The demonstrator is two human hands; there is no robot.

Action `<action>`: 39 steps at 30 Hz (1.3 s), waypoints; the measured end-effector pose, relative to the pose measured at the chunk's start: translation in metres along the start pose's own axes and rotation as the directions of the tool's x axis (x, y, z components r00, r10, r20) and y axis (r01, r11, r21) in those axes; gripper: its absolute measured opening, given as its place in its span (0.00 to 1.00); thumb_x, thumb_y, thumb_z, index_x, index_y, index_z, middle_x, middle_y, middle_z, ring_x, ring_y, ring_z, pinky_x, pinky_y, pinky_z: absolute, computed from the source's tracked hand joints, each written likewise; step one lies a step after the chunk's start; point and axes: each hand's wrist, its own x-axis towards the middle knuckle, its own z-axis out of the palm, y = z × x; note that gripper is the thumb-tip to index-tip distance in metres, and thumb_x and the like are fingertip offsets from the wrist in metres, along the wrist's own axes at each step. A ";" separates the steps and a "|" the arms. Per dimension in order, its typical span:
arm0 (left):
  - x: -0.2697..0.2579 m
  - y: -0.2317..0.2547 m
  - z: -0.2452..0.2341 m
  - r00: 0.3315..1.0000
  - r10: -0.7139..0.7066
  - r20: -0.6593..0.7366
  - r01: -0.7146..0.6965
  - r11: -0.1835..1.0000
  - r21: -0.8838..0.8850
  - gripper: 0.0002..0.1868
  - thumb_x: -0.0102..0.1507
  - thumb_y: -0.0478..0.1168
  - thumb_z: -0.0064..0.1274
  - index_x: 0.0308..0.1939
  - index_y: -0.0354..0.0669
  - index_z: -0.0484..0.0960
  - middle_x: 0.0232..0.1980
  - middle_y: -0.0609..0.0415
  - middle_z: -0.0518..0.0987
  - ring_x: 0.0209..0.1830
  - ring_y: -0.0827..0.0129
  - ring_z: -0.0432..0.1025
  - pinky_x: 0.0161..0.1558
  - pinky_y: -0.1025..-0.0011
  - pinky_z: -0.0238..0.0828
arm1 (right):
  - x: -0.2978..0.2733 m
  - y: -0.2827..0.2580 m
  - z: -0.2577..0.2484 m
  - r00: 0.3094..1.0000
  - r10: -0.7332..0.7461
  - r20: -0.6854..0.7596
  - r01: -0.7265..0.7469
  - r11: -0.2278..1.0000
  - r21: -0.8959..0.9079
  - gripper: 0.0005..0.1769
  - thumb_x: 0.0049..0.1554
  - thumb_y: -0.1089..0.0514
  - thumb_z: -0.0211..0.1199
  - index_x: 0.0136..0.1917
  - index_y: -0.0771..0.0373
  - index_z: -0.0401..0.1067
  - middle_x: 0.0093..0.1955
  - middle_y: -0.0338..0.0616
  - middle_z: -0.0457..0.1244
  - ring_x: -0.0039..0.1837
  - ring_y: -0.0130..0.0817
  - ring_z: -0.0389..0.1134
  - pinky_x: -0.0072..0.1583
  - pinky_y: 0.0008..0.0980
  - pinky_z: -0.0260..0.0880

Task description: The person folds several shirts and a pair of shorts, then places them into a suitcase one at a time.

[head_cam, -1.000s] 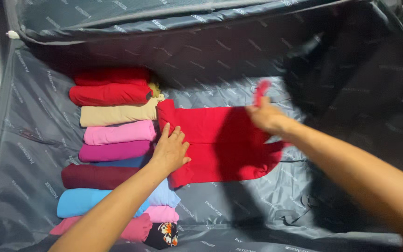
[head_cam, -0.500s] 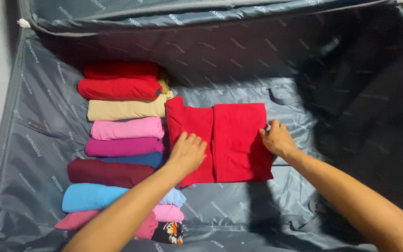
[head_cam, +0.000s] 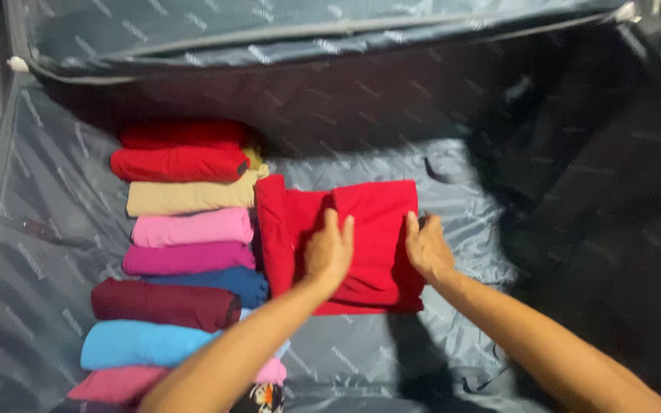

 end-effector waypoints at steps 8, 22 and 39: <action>0.011 -0.062 -0.023 0.995 -0.012 -0.094 0.014 1.000 0.023 0.30 0.65 0.55 0.51 0.63 0.43 0.59 0.54 0.31 0.76 0.44 0.35 0.76 0.44 0.43 0.72 | -0.016 -0.016 0.005 0.990 0.068 0.122 -0.067 0.998 -0.016 0.38 0.61 0.30 0.50 0.67 0.64 0.62 0.66 0.61 0.63 0.68 0.61 0.64 0.67 0.52 0.62; -0.017 -0.048 -0.026 0.853 0.418 0.313 -0.519 0.609 0.600 0.19 0.59 0.54 0.60 0.43 0.45 0.79 0.37 0.48 0.82 0.45 0.51 0.77 0.40 0.56 0.76 | 0.070 0.073 -0.078 0.936 -0.351 -0.027 0.296 0.826 -0.479 0.14 0.68 0.46 0.48 0.57 0.58 0.62 0.47 0.64 0.68 0.47 0.68 0.71 0.48 0.64 0.70; 0.101 0.088 0.069 0.851 0.525 -0.007 -0.517 0.840 0.167 0.30 0.59 0.57 0.63 0.54 0.39 0.76 0.55 0.43 0.78 0.59 0.49 0.69 0.58 0.46 0.65 | -0.027 -0.042 -0.095 0.865 -0.276 0.420 0.497 0.589 -0.637 0.37 0.50 0.25 0.67 0.55 0.58 0.71 0.62 0.52 0.62 0.67 0.52 0.63 0.63 0.54 0.66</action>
